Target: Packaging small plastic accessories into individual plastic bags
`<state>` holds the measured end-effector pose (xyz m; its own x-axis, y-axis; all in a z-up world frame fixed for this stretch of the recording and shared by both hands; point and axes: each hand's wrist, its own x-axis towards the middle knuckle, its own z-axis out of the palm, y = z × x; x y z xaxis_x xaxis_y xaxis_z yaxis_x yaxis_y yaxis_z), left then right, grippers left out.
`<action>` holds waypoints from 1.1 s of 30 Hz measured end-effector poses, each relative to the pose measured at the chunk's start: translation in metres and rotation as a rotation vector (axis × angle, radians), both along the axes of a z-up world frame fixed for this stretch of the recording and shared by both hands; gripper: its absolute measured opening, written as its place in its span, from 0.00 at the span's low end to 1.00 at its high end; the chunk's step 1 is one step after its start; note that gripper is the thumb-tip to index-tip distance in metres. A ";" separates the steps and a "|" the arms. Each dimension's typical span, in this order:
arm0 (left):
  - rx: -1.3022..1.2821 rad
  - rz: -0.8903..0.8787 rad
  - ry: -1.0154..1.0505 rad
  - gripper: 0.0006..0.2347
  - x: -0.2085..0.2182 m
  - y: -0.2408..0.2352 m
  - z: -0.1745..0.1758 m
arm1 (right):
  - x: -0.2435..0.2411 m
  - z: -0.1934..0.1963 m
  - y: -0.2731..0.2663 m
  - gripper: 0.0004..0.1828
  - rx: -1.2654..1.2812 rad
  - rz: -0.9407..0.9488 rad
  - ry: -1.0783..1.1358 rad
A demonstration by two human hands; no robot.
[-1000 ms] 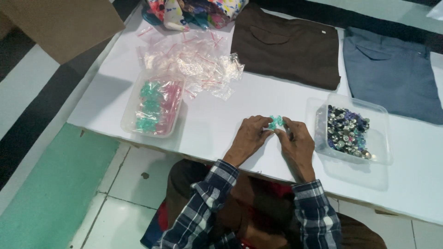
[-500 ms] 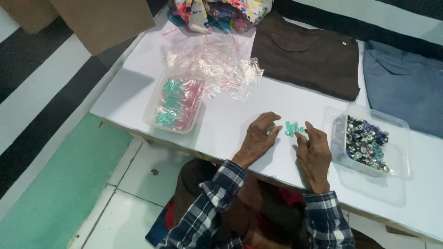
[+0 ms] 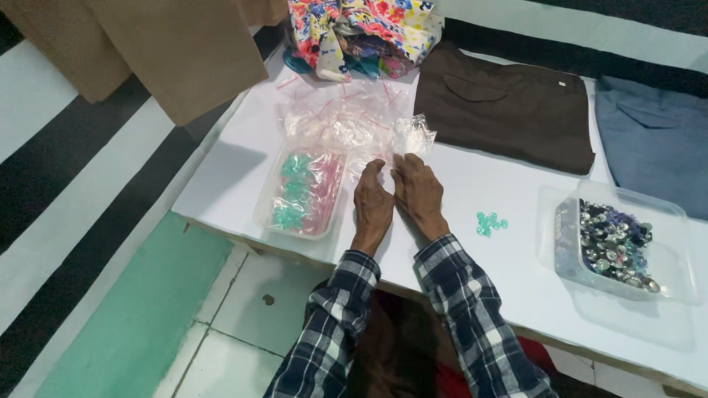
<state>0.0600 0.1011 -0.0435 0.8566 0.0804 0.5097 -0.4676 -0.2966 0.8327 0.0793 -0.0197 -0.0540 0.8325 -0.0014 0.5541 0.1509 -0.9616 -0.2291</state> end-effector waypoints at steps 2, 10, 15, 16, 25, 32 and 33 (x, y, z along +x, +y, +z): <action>-0.035 0.007 0.023 0.16 0.009 0.001 -0.009 | -0.001 0.009 0.000 0.13 0.004 -0.020 0.047; -0.090 0.073 0.116 0.11 0.001 0.000 0.007 | -0.005 0.007 -0.009 0.10 0.345 0.088 -0.088; -0.032 0.086 0.181 0.12 0.000 -0.006 0.023 | -0.014 0.030 0.005 0.08 0.566 0.119 -0.224; -0.027 0.089 0.182 0.12 0.004 -0.007 0.025 | -0.015 0.035 0.006 0.08 0.571 0.120 -0.222; -0.431 -0.269 0.225 0.27 0.030 -0.008 0.022 | -0.023 0.070 0.009 0.14 1.209 0.127 -0.081; -0.627 -0.289 0.184 0.09 0.027 0.000 0.033 | -0.019 0.068 0.004 0.13 1.368 0.208 -0.085; -0.591 -0.298 0.173 0.08 0.028 -0.002 0.030 | -0.021 0.069 0.003 0.15 1.376 0.214 -0.102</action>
